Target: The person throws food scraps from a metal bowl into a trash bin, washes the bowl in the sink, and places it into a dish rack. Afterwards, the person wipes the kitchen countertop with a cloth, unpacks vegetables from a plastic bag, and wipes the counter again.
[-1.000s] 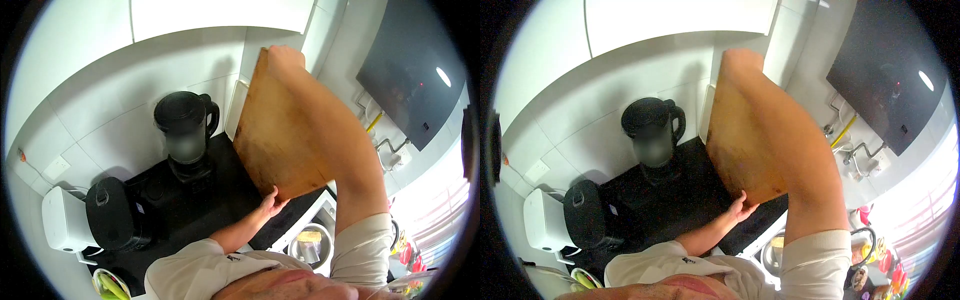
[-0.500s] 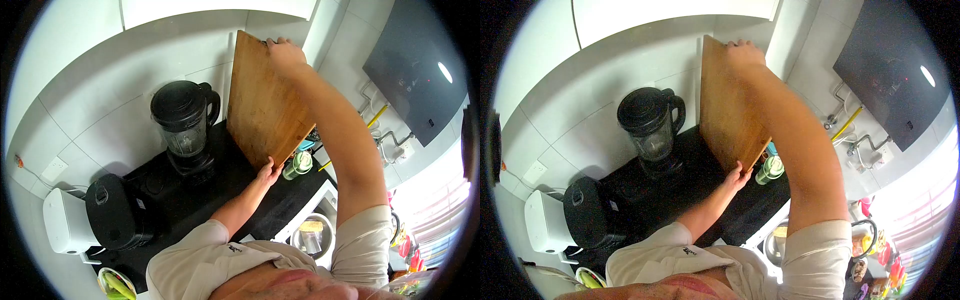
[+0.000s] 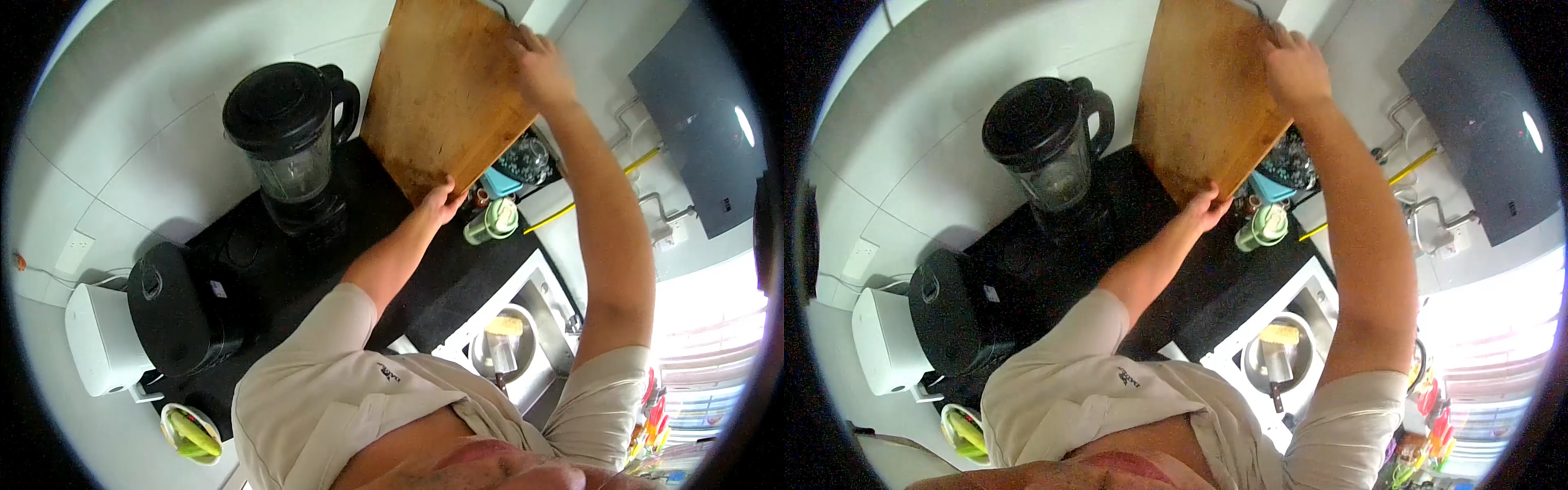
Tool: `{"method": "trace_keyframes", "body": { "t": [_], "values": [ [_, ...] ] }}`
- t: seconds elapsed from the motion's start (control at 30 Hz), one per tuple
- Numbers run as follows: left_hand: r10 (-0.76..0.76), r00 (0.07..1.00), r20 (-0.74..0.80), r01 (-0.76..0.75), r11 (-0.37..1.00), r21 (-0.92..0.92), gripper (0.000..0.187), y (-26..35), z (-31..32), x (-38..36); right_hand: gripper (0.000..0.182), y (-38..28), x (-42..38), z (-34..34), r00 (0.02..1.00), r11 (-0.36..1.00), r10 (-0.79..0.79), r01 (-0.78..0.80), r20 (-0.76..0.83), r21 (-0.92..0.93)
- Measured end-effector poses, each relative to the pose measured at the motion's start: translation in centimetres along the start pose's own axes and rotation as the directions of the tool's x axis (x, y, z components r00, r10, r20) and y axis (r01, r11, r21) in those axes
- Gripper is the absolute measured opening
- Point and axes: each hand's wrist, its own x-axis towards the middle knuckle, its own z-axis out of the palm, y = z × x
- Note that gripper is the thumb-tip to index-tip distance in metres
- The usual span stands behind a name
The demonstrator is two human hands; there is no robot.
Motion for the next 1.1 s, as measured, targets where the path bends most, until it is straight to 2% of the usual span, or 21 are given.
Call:
{"method": "trace_keyframes", "body": {
  "t": [0.07,0.1,0.2,0.23,0.27,0.33,0.37,0.47,0.5,0.6,0.67,0.73,0.8,0.83,0.87,0.93,0.97,1.0,1.03,1.07,1.1],
  "values": [
    [-0.035,0.998,0.043,0.034,0.999,0.019,0.039,0.1,-1.0,3.0,0.034,0.4,-0.4,0.8,0.997,1.0,-0.017,0.018,-0.071,0.009],
    [-0.028,0.997,0.068,0.026,0.999,0.026,0.04,0.0,-1.1,3.4,0.045,0.7,-0.6,0.9,1.0,1.0,0.001,-0.001,-0.001,0.008],
    [-0.065,0.991,0.12,0.056,0.996,0.073,0.042,0.2,-0.5,3.4,0.051,-1.2,-1.9,-3.1,0.987,0.997,0.081,-0.081,0.137,-0.001],
    [-0.023,0.985,0.169,0.007,0.995,0.095,0.045,0.0,-0.8,3.3,0.059,-1.1,-2.6,-3.1,0.989,0.995,0.082,-0.089,0.125,0.048],
    [0.016,0.976,0.219,-0.043,0.992,0.119,0.048,-0.3,-1.1,3.2,0.053,-1.1,-3.4,-3.4,0.995,0.993,0.077,-0.082,0.063,0.086],
    [-0.029,0.993,0.115,0.012,0.99,0.144,0.055,0.3,-0.3,-0.2,0.042,-1.9,-5.7,-5.9,0.995,0.984,0.084,-0.075,-0.052,0.159],
    [-0.063,0.986,0.155,0.029,0.977,0.211,0.062,0.4,-1.0,0.4,0.04,-2.2,-7.2,-7.2,0.989,0.983,0.064,-0.04,-0.13,0.181],
    [-0.094,0.987,0.127,0.027,0.892,0.451,0.062,-0.9,-2.9,-4.5,0.034,-2.6,-15.4,-9.3,0.983,0.973,0.119,-0.087,-0.142,0.215],
    [-0.118,0.993,-0.011,0.108,0.863,0.493,0.064,-1.9,-4.2,-5.5,0.035,-3.1,-18.8,-9.8,0.98,0.931,0.178,-0.14,-0.087,0.338],
    [-0.406,0.888,0.216,0.262,0.832,0.49,0.056,-4.7,-12.7,-8.7,0.037,-6.8,-30.4,-11.3,0.919,0.688,0.343,-0.388,0.197,0.613],
    [-0.51,0.857,0.068,0.401,0.745,0.533,0.061,-7.7,-17.1,-11.3,0.04,-10.1,-38.2,-11.6,0.821,0.474,0.349,-0.57,0.452,0.671],
    [-0.541,0.837,-0.086,0.52,0.735,0.435,0.075,-12.4,-19.5,-12.8,0.046,-14.1,-43.0,-12.0,0.842,0.456,0.311,-0.538,0.44,0.709],
    [-0.69,0.724,0.012,0.612,0.65,0.45,0.092,-16.5,-17.5,-16.6,0.056,-16.5,-44.3,-13.5,0.934,0.543,0.12,-0.345,0.336,0.766],
    [-0.75,0.658,0.063,0.673,0.624,0.397,0.1,-19.5,-18.0,-15.5,0.059,-17.1,-45.3,-13.5,0.93,0.519,0.088,-0.349,0.357,0.781],
    [-0.749,0.64,0.171,0.644,0.644,0.412,0.096,-21.8,-16.1,-16.7,0.06,-18.5,-49.6,-12.3,0.866,0.529,0.22,-0.492,0.449,0.692],
    [-0.514,0.853,0.088,0.364,0.708,0.605,0.094,-25.3,-13.7,-16.8,0.064,-16.4,-55.5,-11.3,0.74,0.566,0.446,-0.669,0.504,0.481],
    [-0.448,0.891,0.068,0.301,0.697,0.651,0.092,-26.7,-12.6,-17.0,0.067,-15.5,-60.1,-11.0,0.543,0.64,0.494,-0.756,0.679,0.139],
    [-0.383,0.923,0.041,0.251,0.677,0.691,0.09,-28.1,-12.3,-17.3,0.069,-14.8,-64.4,-11.8,0.281,0.664,0.56,-0.715,0.78,-0.219],
    [-0.38,0.922,0.076,0.17,0.571,0.803,0.087,-29.6,-13.3,-16.8,0.068,-13.4,-65.3,-14.5,-0.037,0.549,0.554,-0.735,0.832,-0.399],
    [-0.393,0.911,0.121,0.074,0.445,0.893,0.084,-31.2,-14.5,-16.5,0.065,-12.1,-67.0,-16.9,-0.039,0.403,0.56,-0.86,0.827,-0.313],
    [-0.39,0.918,0.068,0.06,0.305,0.95,0.081,-32.9,-15.8,-17.1,0.063,-11.7,-69.0,-18.6,0.103,0.315,0.623,-0.94,0.775,-0.128]
  ]
}}
